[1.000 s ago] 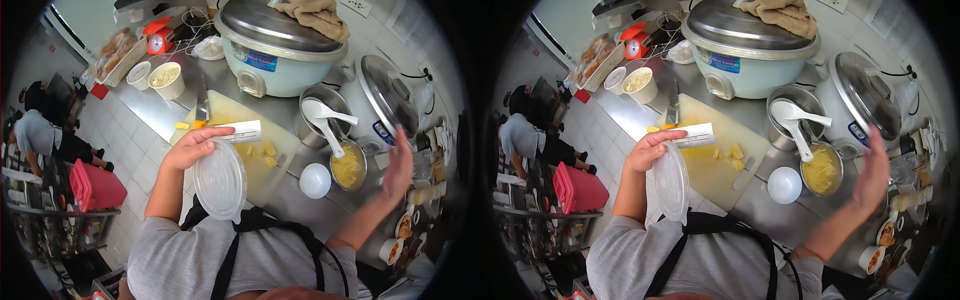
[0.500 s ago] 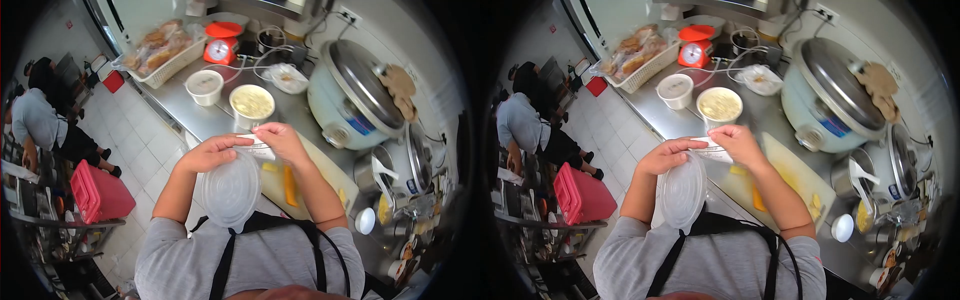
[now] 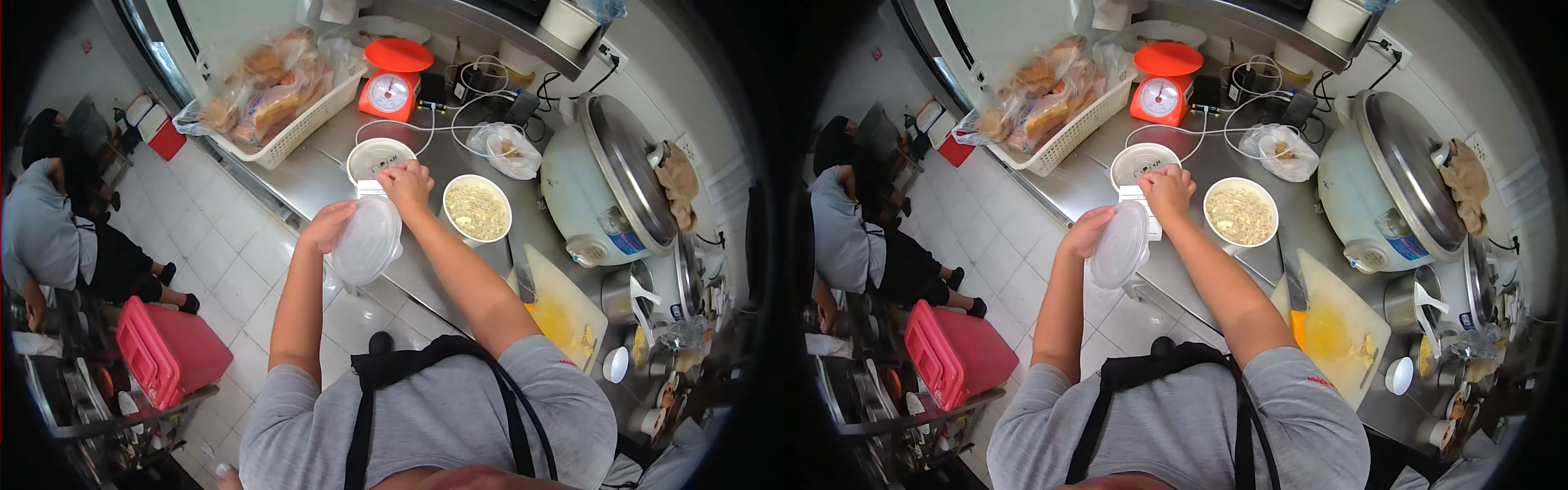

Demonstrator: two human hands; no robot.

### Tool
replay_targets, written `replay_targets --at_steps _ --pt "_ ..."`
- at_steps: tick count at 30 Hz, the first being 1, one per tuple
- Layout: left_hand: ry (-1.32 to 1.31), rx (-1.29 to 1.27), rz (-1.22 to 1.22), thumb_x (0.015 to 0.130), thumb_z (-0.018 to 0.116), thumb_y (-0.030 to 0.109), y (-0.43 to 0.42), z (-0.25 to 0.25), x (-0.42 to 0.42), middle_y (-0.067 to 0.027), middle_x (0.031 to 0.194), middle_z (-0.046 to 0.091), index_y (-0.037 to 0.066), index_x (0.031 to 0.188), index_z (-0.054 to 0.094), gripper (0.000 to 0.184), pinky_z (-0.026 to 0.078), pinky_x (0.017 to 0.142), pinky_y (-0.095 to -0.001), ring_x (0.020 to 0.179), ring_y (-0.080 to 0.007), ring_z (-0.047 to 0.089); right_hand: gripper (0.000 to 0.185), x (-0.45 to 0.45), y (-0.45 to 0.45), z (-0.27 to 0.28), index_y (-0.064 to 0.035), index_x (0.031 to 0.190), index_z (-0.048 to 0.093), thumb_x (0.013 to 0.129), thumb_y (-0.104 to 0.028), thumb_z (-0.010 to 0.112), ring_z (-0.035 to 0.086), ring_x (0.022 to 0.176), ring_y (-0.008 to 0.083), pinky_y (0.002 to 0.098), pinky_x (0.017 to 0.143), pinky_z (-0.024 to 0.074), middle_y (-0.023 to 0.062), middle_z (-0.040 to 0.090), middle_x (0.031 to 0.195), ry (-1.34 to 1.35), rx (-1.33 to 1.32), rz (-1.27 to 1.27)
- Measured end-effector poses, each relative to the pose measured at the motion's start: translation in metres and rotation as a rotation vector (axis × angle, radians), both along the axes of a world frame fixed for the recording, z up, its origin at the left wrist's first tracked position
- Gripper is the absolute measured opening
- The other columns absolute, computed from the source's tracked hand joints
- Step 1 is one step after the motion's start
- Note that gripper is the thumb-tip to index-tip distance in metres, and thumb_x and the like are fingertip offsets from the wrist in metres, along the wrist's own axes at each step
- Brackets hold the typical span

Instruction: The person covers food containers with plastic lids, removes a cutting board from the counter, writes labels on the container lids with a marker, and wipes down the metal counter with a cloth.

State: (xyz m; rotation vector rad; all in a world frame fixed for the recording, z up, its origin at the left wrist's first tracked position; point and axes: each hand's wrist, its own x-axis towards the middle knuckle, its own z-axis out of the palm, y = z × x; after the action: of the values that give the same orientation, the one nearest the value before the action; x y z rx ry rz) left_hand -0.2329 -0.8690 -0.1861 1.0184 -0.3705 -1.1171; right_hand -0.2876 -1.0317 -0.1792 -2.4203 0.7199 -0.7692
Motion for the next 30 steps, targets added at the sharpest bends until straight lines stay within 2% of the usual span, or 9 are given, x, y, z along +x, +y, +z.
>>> replay_targets --at_steps 2,8,11,14,17,18,21,24,30 --pt "-0.001 -0.001 0.000 0.080 0.047 0.020 -0.002 -0.005 0.007 -0.0089 0.095 0.054 -0.004 0.105 0.047 0.034 0.043 0.073 -0.0274 0.082 -0.0157 0.053 0.015 0.003 -0.001 -0.006 -0.0164 0.065 0.063 0.064 -0.032 0.062 0.038 0.092 0.0237 0.0381 0.076 0.0302 0.0032 0.046 0.096 -0.005 -0.057 -0.015" --pt "0.004 0.015 -0.019 0.079 0.050 0.022 -0.004 -0.010 0.015 -0.0074 0.092 0.055 -0.002 0.102 0.048 0.033 0.044 0.072 -0.0272 0.080 -0.0152 0.054 0.043 0.003 0.002 0.016 -0.0091 0.094 0.051 0.060 -0.030 0.066 0.037 0.097 0.0285 0.0416 0.080 0.0280 0.0107 0.040 0.102 0.072 -0.053 -0.177" --pt "0.001 0.027 0.000 0.080 0.047 0.021 -0.003 -0.011 0.016 -0.0071 0.090 0.055 -0.002 0.100 0.049 0.030 0.044 0.070 -0.0263 0.078 -0.0145 0.053 0.055 0.004 0.001 0.034 -0.0052 0.106 0.042 0.063 -0.032 0.063 0.035 0.100 0.0301 0.0424 0.083 0.0270 0.0126 0.039 0.106 0.335 0.047 -0.137" --pt "-0.015 0.029 0.076 0.081 0.047 0.021 0.007 -0.012 0.017 -0.0062 0.088 0.055 -0.001 0.096 0.050 0.026 0.043 0.070 -0.0259 0.077 -0.0139 0.053 0.046 0.018 -0.002 0.028 -0.0056 0.104 0.046 0.067 -0.030 0.058 0.034 0.103 0.0298 0.0430 0.084 0.0268 0.0138 0.037 0.110 0.397 0.102 -0.193" --pt "-0.033 0.026 0.250 0.081 0.046 0.021 0.029 -0.019 0.017 -0.0057 0.086 0.055 0.000 0.093 0.050 0.024 0.043 0.069 -0.0256 0.076 -0.0135 0.052 0.041 0.006 0.000 0.044 -0.0051 0.103 0.048 0.070 -0.029 0.054 0.032 0.106 0.0290 0.0429 0.085 0.0268 0.0149 0.034 0.115 0.272 -0.027 -0.101" --pt "-0.028 0.013 0.315 0.081 0.046 0.021 0.036 -0.014 0.015 -0.0056 0.085 0.055 0.000 0.093 0.050 0.024 0.043 0.069 -0.0257 0.076 -0.0134 0.052 0.038 -0.002 0.002 0.048 -0.0045 0.099 0.051 0.071 -0.029 0.055 0.041 0.098 0.0236 0.0375 0.080 0.0333 0.0116 0.043 0.107 0.192 -0.080 -0.045" --pt "-0.005 -0.030 0.423 0.082 0.044 0.019 0.047 -0.001 0.007 -0.0054 0.084 0.055 0.000 0.092 0.050 0.022 0.044 0.067 -0.0251 0.074 -0.0128 0.053 0.038 -0.042 -0.002 0.070 -0.0040 0.100 0.050 0.074 -0.030 0.055 0.050 0.084 0.0176 0.0291 0.072 0.0398 0.0062 0.051 0.092 0.341 1.006 0.484" --pt "-0.008 -0.057 0.394 0.083 0.043 0.018 0.048 0.011 -0.003 -0.0057 0.084 0.055 -0.001 0.092 0.049 0.022 0.044 0.066 -0.0247 0.073 -0.0126 0.053 0.034 -0.087 0.016 0.072 -0.0038 0.097 0.050 0.076 -0.029 0.055 0.054 0.073 0.0133 0.0237 0.065 0.0422 0.0026 0.054 0.081 0.234 1.481 0.679" --pt "-0.074 -0.043 0.312 0.083 0.043 0.017 0.029 0.024 -0.032 -0.0064 0.084 0.055 -0.001 0.093 0.048 0.021 0.044 0.066 -0.0248 0.073 -0.0119 0.053 0.022 -0.121 0.018 0.064 -0.0047 0.087 0.050 0.076 -0.023 0.056 0.053 0.076 0.0144 0.0257 0.068 0.0429 0.0066 0.055 0.082 0.088 1.658 0.839"
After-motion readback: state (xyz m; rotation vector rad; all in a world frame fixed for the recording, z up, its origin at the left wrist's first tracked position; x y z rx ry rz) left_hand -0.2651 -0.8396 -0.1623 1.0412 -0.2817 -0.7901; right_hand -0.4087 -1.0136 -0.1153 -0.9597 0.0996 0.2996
